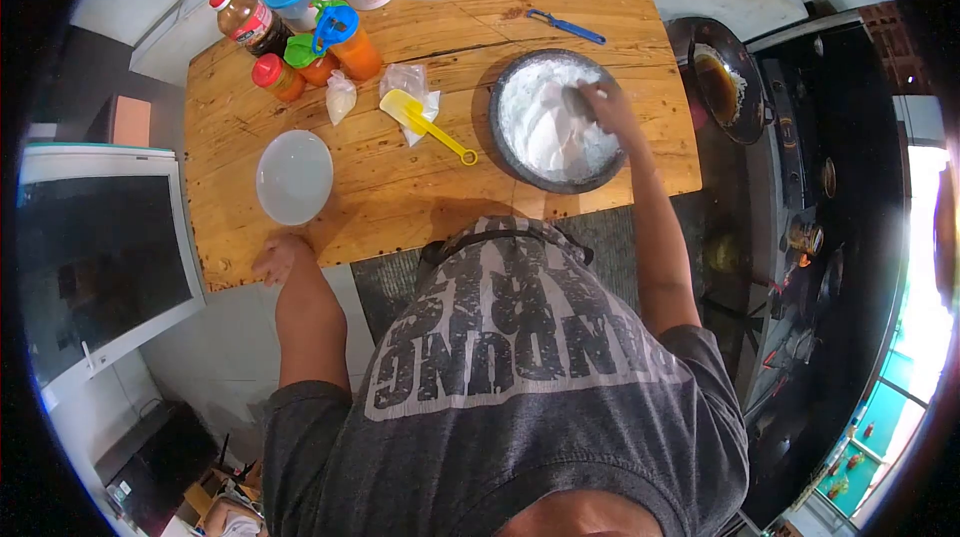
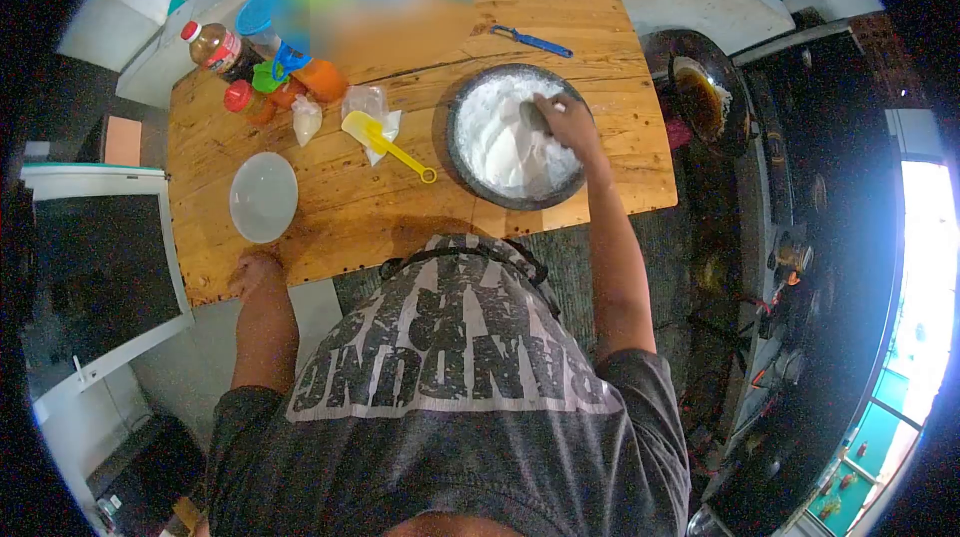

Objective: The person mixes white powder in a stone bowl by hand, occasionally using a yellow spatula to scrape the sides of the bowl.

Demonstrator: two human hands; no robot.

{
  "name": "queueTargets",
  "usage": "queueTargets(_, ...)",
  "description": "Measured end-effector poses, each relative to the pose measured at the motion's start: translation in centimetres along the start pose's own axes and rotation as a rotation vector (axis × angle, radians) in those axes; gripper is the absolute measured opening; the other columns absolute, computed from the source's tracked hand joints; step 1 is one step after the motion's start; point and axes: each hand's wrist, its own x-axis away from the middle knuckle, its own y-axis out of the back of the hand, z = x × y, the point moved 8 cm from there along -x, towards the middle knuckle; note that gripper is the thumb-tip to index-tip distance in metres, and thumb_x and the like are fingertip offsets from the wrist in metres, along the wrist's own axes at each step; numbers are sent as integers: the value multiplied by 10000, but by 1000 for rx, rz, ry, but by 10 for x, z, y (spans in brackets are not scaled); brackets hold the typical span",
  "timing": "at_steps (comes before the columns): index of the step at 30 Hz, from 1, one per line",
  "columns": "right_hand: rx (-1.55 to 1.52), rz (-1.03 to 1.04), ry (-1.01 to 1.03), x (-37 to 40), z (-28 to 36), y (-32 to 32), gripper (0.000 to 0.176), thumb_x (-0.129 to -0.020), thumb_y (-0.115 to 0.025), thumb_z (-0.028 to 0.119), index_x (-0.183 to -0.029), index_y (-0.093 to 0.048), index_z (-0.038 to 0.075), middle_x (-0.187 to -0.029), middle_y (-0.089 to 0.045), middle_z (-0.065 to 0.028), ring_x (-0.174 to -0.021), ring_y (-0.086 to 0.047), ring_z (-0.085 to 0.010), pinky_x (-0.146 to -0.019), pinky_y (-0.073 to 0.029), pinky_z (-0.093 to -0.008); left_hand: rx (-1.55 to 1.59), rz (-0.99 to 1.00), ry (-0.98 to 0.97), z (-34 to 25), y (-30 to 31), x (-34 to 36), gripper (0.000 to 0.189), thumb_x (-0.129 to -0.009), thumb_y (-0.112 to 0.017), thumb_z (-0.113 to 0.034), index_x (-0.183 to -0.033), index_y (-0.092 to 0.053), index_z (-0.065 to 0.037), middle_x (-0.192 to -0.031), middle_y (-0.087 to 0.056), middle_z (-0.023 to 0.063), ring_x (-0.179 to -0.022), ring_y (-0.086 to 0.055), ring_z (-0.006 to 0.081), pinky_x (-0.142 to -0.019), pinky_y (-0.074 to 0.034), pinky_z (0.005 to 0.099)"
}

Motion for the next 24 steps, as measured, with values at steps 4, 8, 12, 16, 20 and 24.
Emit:
queueTargets(4,-1,-68,223,-54,-5,4,479,-802,-641,462,-943,-662,5,-638,-640,-123,-493,-608,-170,-485,-482,-313,2,8,-13,30,-84,-42,541,-803,-477,-414,-1239,-387,-107,-1109,-425,223,-905,-558,370,-721,-426,502)
queueTargets(8,194,6,230,-51,21,-2,495,-794,-629,476,-949,-657,7,-640,-641,-141,-515,-632,-214,-532,-502,-336,-9,2,3,35,-73,-41,539,-802,-478,-414,-1235,-389,-106,-1107,-425,222,-903,-558,370,-720,-426,502)
queueTargets(12,359,133,233,-55,25,-16,468,-802,-601,480,-905,-650,26,-738,-661,-176,-638,-659,-301,-634,-513,-405,-31,3,-6,35,-54,-32,536,-801,-479,-414,-1230,-390,-105,-1104,-426,221,-902,-558,369,-719,-427,501)
queueTargets(16,559,26,406,-32,30,-26,411,-817,-584,449,-921,-598,51,-886,-665,-192,-837,-639,-362,-725,-491,-464,-29,-5,-10,57,-116,-64,534,-799,-480,-413,-1226,-391,-105,-1102,-426,220,-901,-559,369,-717,-427,501)
queueTargets(20,607,-45,229,8,42,-32,412,-835,-565,442,-1025,-516,80,-889,-653,-223,-875,-627,-394,-735,-477,-499,-36,-8,-8,68,-147,-80,532,-798,-481,-413,-1222,-392,-104,-1100,-426,220,-899,-559,369,-716,-427,501)
queueTargets(24,436,-227,232,3,21,-27,423,-842,-563,458,-1027,-558,78,-820,-650,-247,-811,-638,-409,-700,-492,-481,-49,-11,-29,55,-111,-58,529,-797,-482,-413,-1217,-393,-104,-1098,-426,219,-898,-559,369,-715,-427,500)
